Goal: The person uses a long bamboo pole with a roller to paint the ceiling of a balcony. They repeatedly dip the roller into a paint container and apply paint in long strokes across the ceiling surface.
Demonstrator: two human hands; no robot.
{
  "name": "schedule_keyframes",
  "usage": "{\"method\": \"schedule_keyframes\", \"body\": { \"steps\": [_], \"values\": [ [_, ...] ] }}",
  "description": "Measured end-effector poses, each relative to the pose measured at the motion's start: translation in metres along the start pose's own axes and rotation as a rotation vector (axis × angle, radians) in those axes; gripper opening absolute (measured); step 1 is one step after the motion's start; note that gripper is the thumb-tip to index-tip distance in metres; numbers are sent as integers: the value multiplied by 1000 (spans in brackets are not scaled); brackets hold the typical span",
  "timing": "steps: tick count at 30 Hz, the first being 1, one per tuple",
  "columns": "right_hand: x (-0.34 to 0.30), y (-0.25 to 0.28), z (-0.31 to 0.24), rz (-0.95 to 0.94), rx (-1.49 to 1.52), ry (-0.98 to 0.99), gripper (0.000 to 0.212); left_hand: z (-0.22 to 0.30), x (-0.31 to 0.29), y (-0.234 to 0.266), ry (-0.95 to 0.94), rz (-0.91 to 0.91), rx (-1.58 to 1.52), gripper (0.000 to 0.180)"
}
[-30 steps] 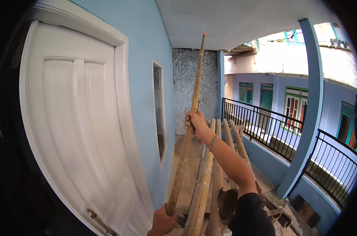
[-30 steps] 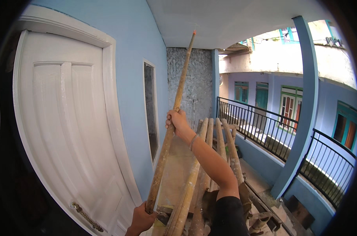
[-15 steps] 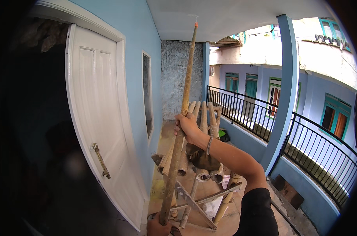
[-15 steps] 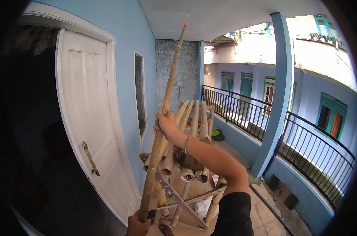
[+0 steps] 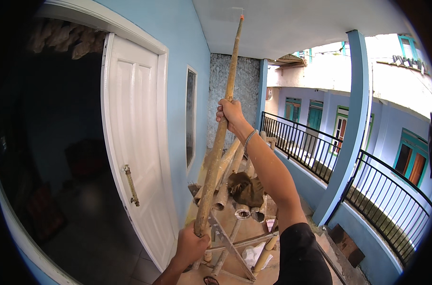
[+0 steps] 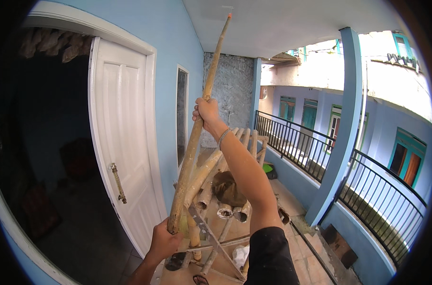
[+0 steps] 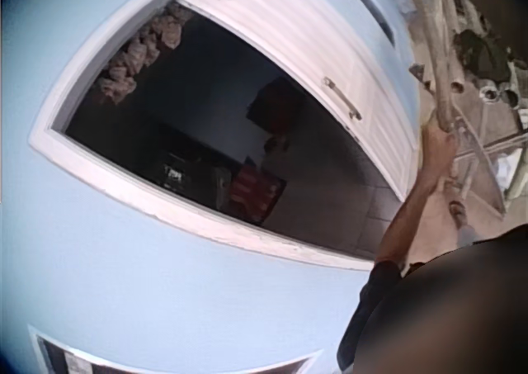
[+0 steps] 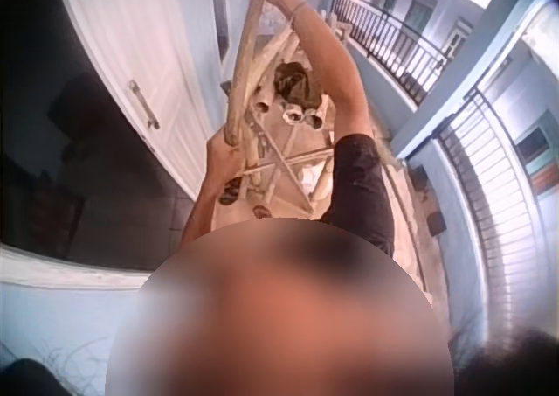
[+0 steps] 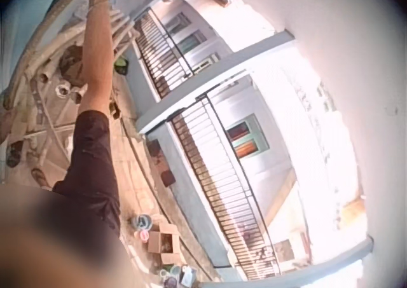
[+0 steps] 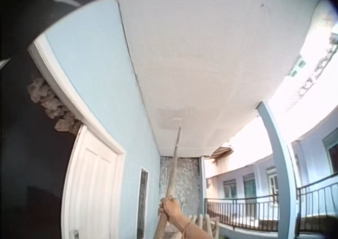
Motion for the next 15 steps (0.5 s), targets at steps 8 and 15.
{"method": "schedule_keyframes", "body": {
  "steps": [8,15],
  "values": [
    [172,15,5,-24,-42,99,14,-13,174,-4,-114,30,-32,38],
    [339,67,7,-21,-28,151,16,-1,333,-32,-80,-47,-124,19]
  ]
}}
Point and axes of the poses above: each hand's wrist, its own x-axis towards the middle knuckle, its own y-axis out of the back of the hand, z = x × y, the point moved 9 cm from there along x, towards the middle knuckle, and after that the axes turned 4 degrees about -y, right-handed, at the moved point
